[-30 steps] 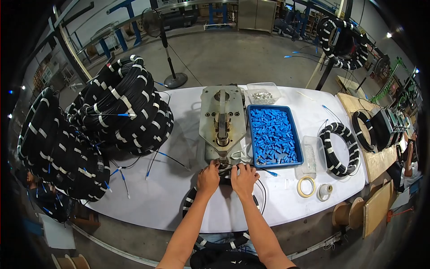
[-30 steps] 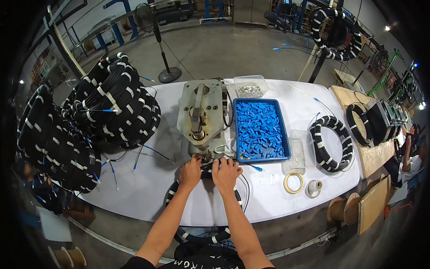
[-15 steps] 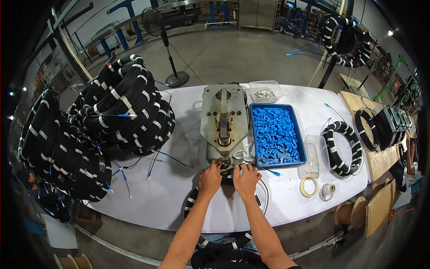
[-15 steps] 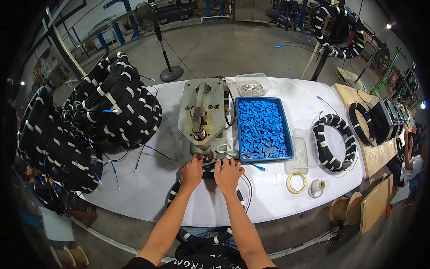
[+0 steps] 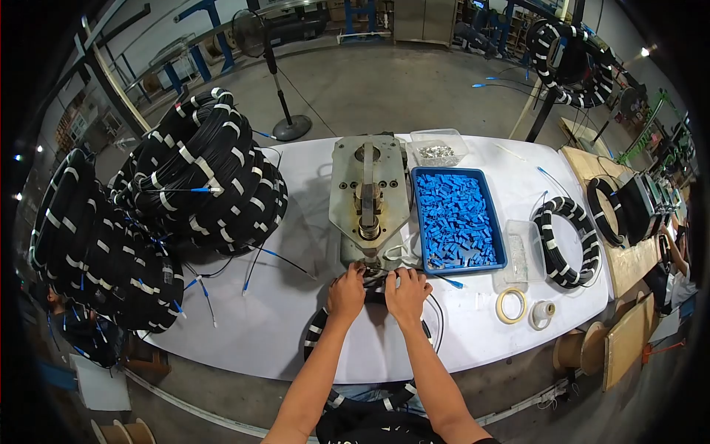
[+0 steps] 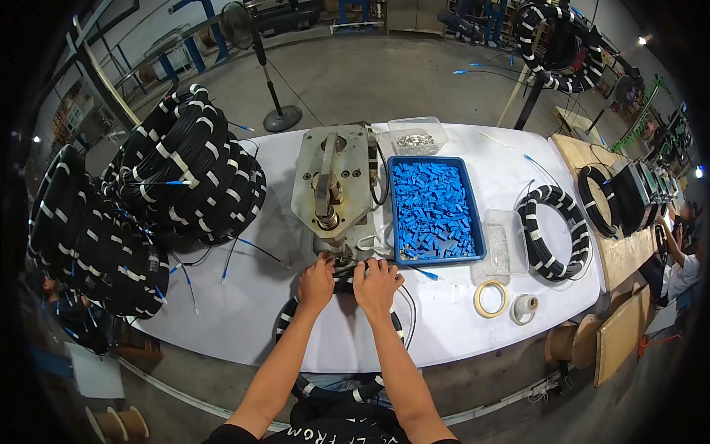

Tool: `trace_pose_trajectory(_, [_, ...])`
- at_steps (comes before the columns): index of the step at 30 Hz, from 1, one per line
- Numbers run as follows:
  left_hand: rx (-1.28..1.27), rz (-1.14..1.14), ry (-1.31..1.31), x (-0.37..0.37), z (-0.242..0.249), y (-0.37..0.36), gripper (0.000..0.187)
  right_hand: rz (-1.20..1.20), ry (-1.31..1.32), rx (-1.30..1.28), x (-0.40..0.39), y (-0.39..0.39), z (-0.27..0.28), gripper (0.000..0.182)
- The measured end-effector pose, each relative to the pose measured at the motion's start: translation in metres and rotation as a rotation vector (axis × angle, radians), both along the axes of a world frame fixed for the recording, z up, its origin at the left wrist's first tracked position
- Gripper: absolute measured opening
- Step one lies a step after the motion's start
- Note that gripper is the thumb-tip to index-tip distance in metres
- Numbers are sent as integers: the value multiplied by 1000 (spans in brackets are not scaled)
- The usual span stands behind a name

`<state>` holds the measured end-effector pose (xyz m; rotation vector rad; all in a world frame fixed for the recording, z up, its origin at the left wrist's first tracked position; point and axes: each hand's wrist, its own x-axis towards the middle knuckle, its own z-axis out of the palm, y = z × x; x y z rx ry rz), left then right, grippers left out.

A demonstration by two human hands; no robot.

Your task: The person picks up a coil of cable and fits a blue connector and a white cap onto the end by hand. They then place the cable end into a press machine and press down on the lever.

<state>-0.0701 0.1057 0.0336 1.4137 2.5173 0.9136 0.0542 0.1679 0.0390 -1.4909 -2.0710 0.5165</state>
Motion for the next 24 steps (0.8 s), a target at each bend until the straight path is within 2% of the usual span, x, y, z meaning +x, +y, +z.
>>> trace_pose_trajectory(24, [36, -25, -35, 0, 1, 0, 18, 16, 14, 9, 1, 0, -3, 30])
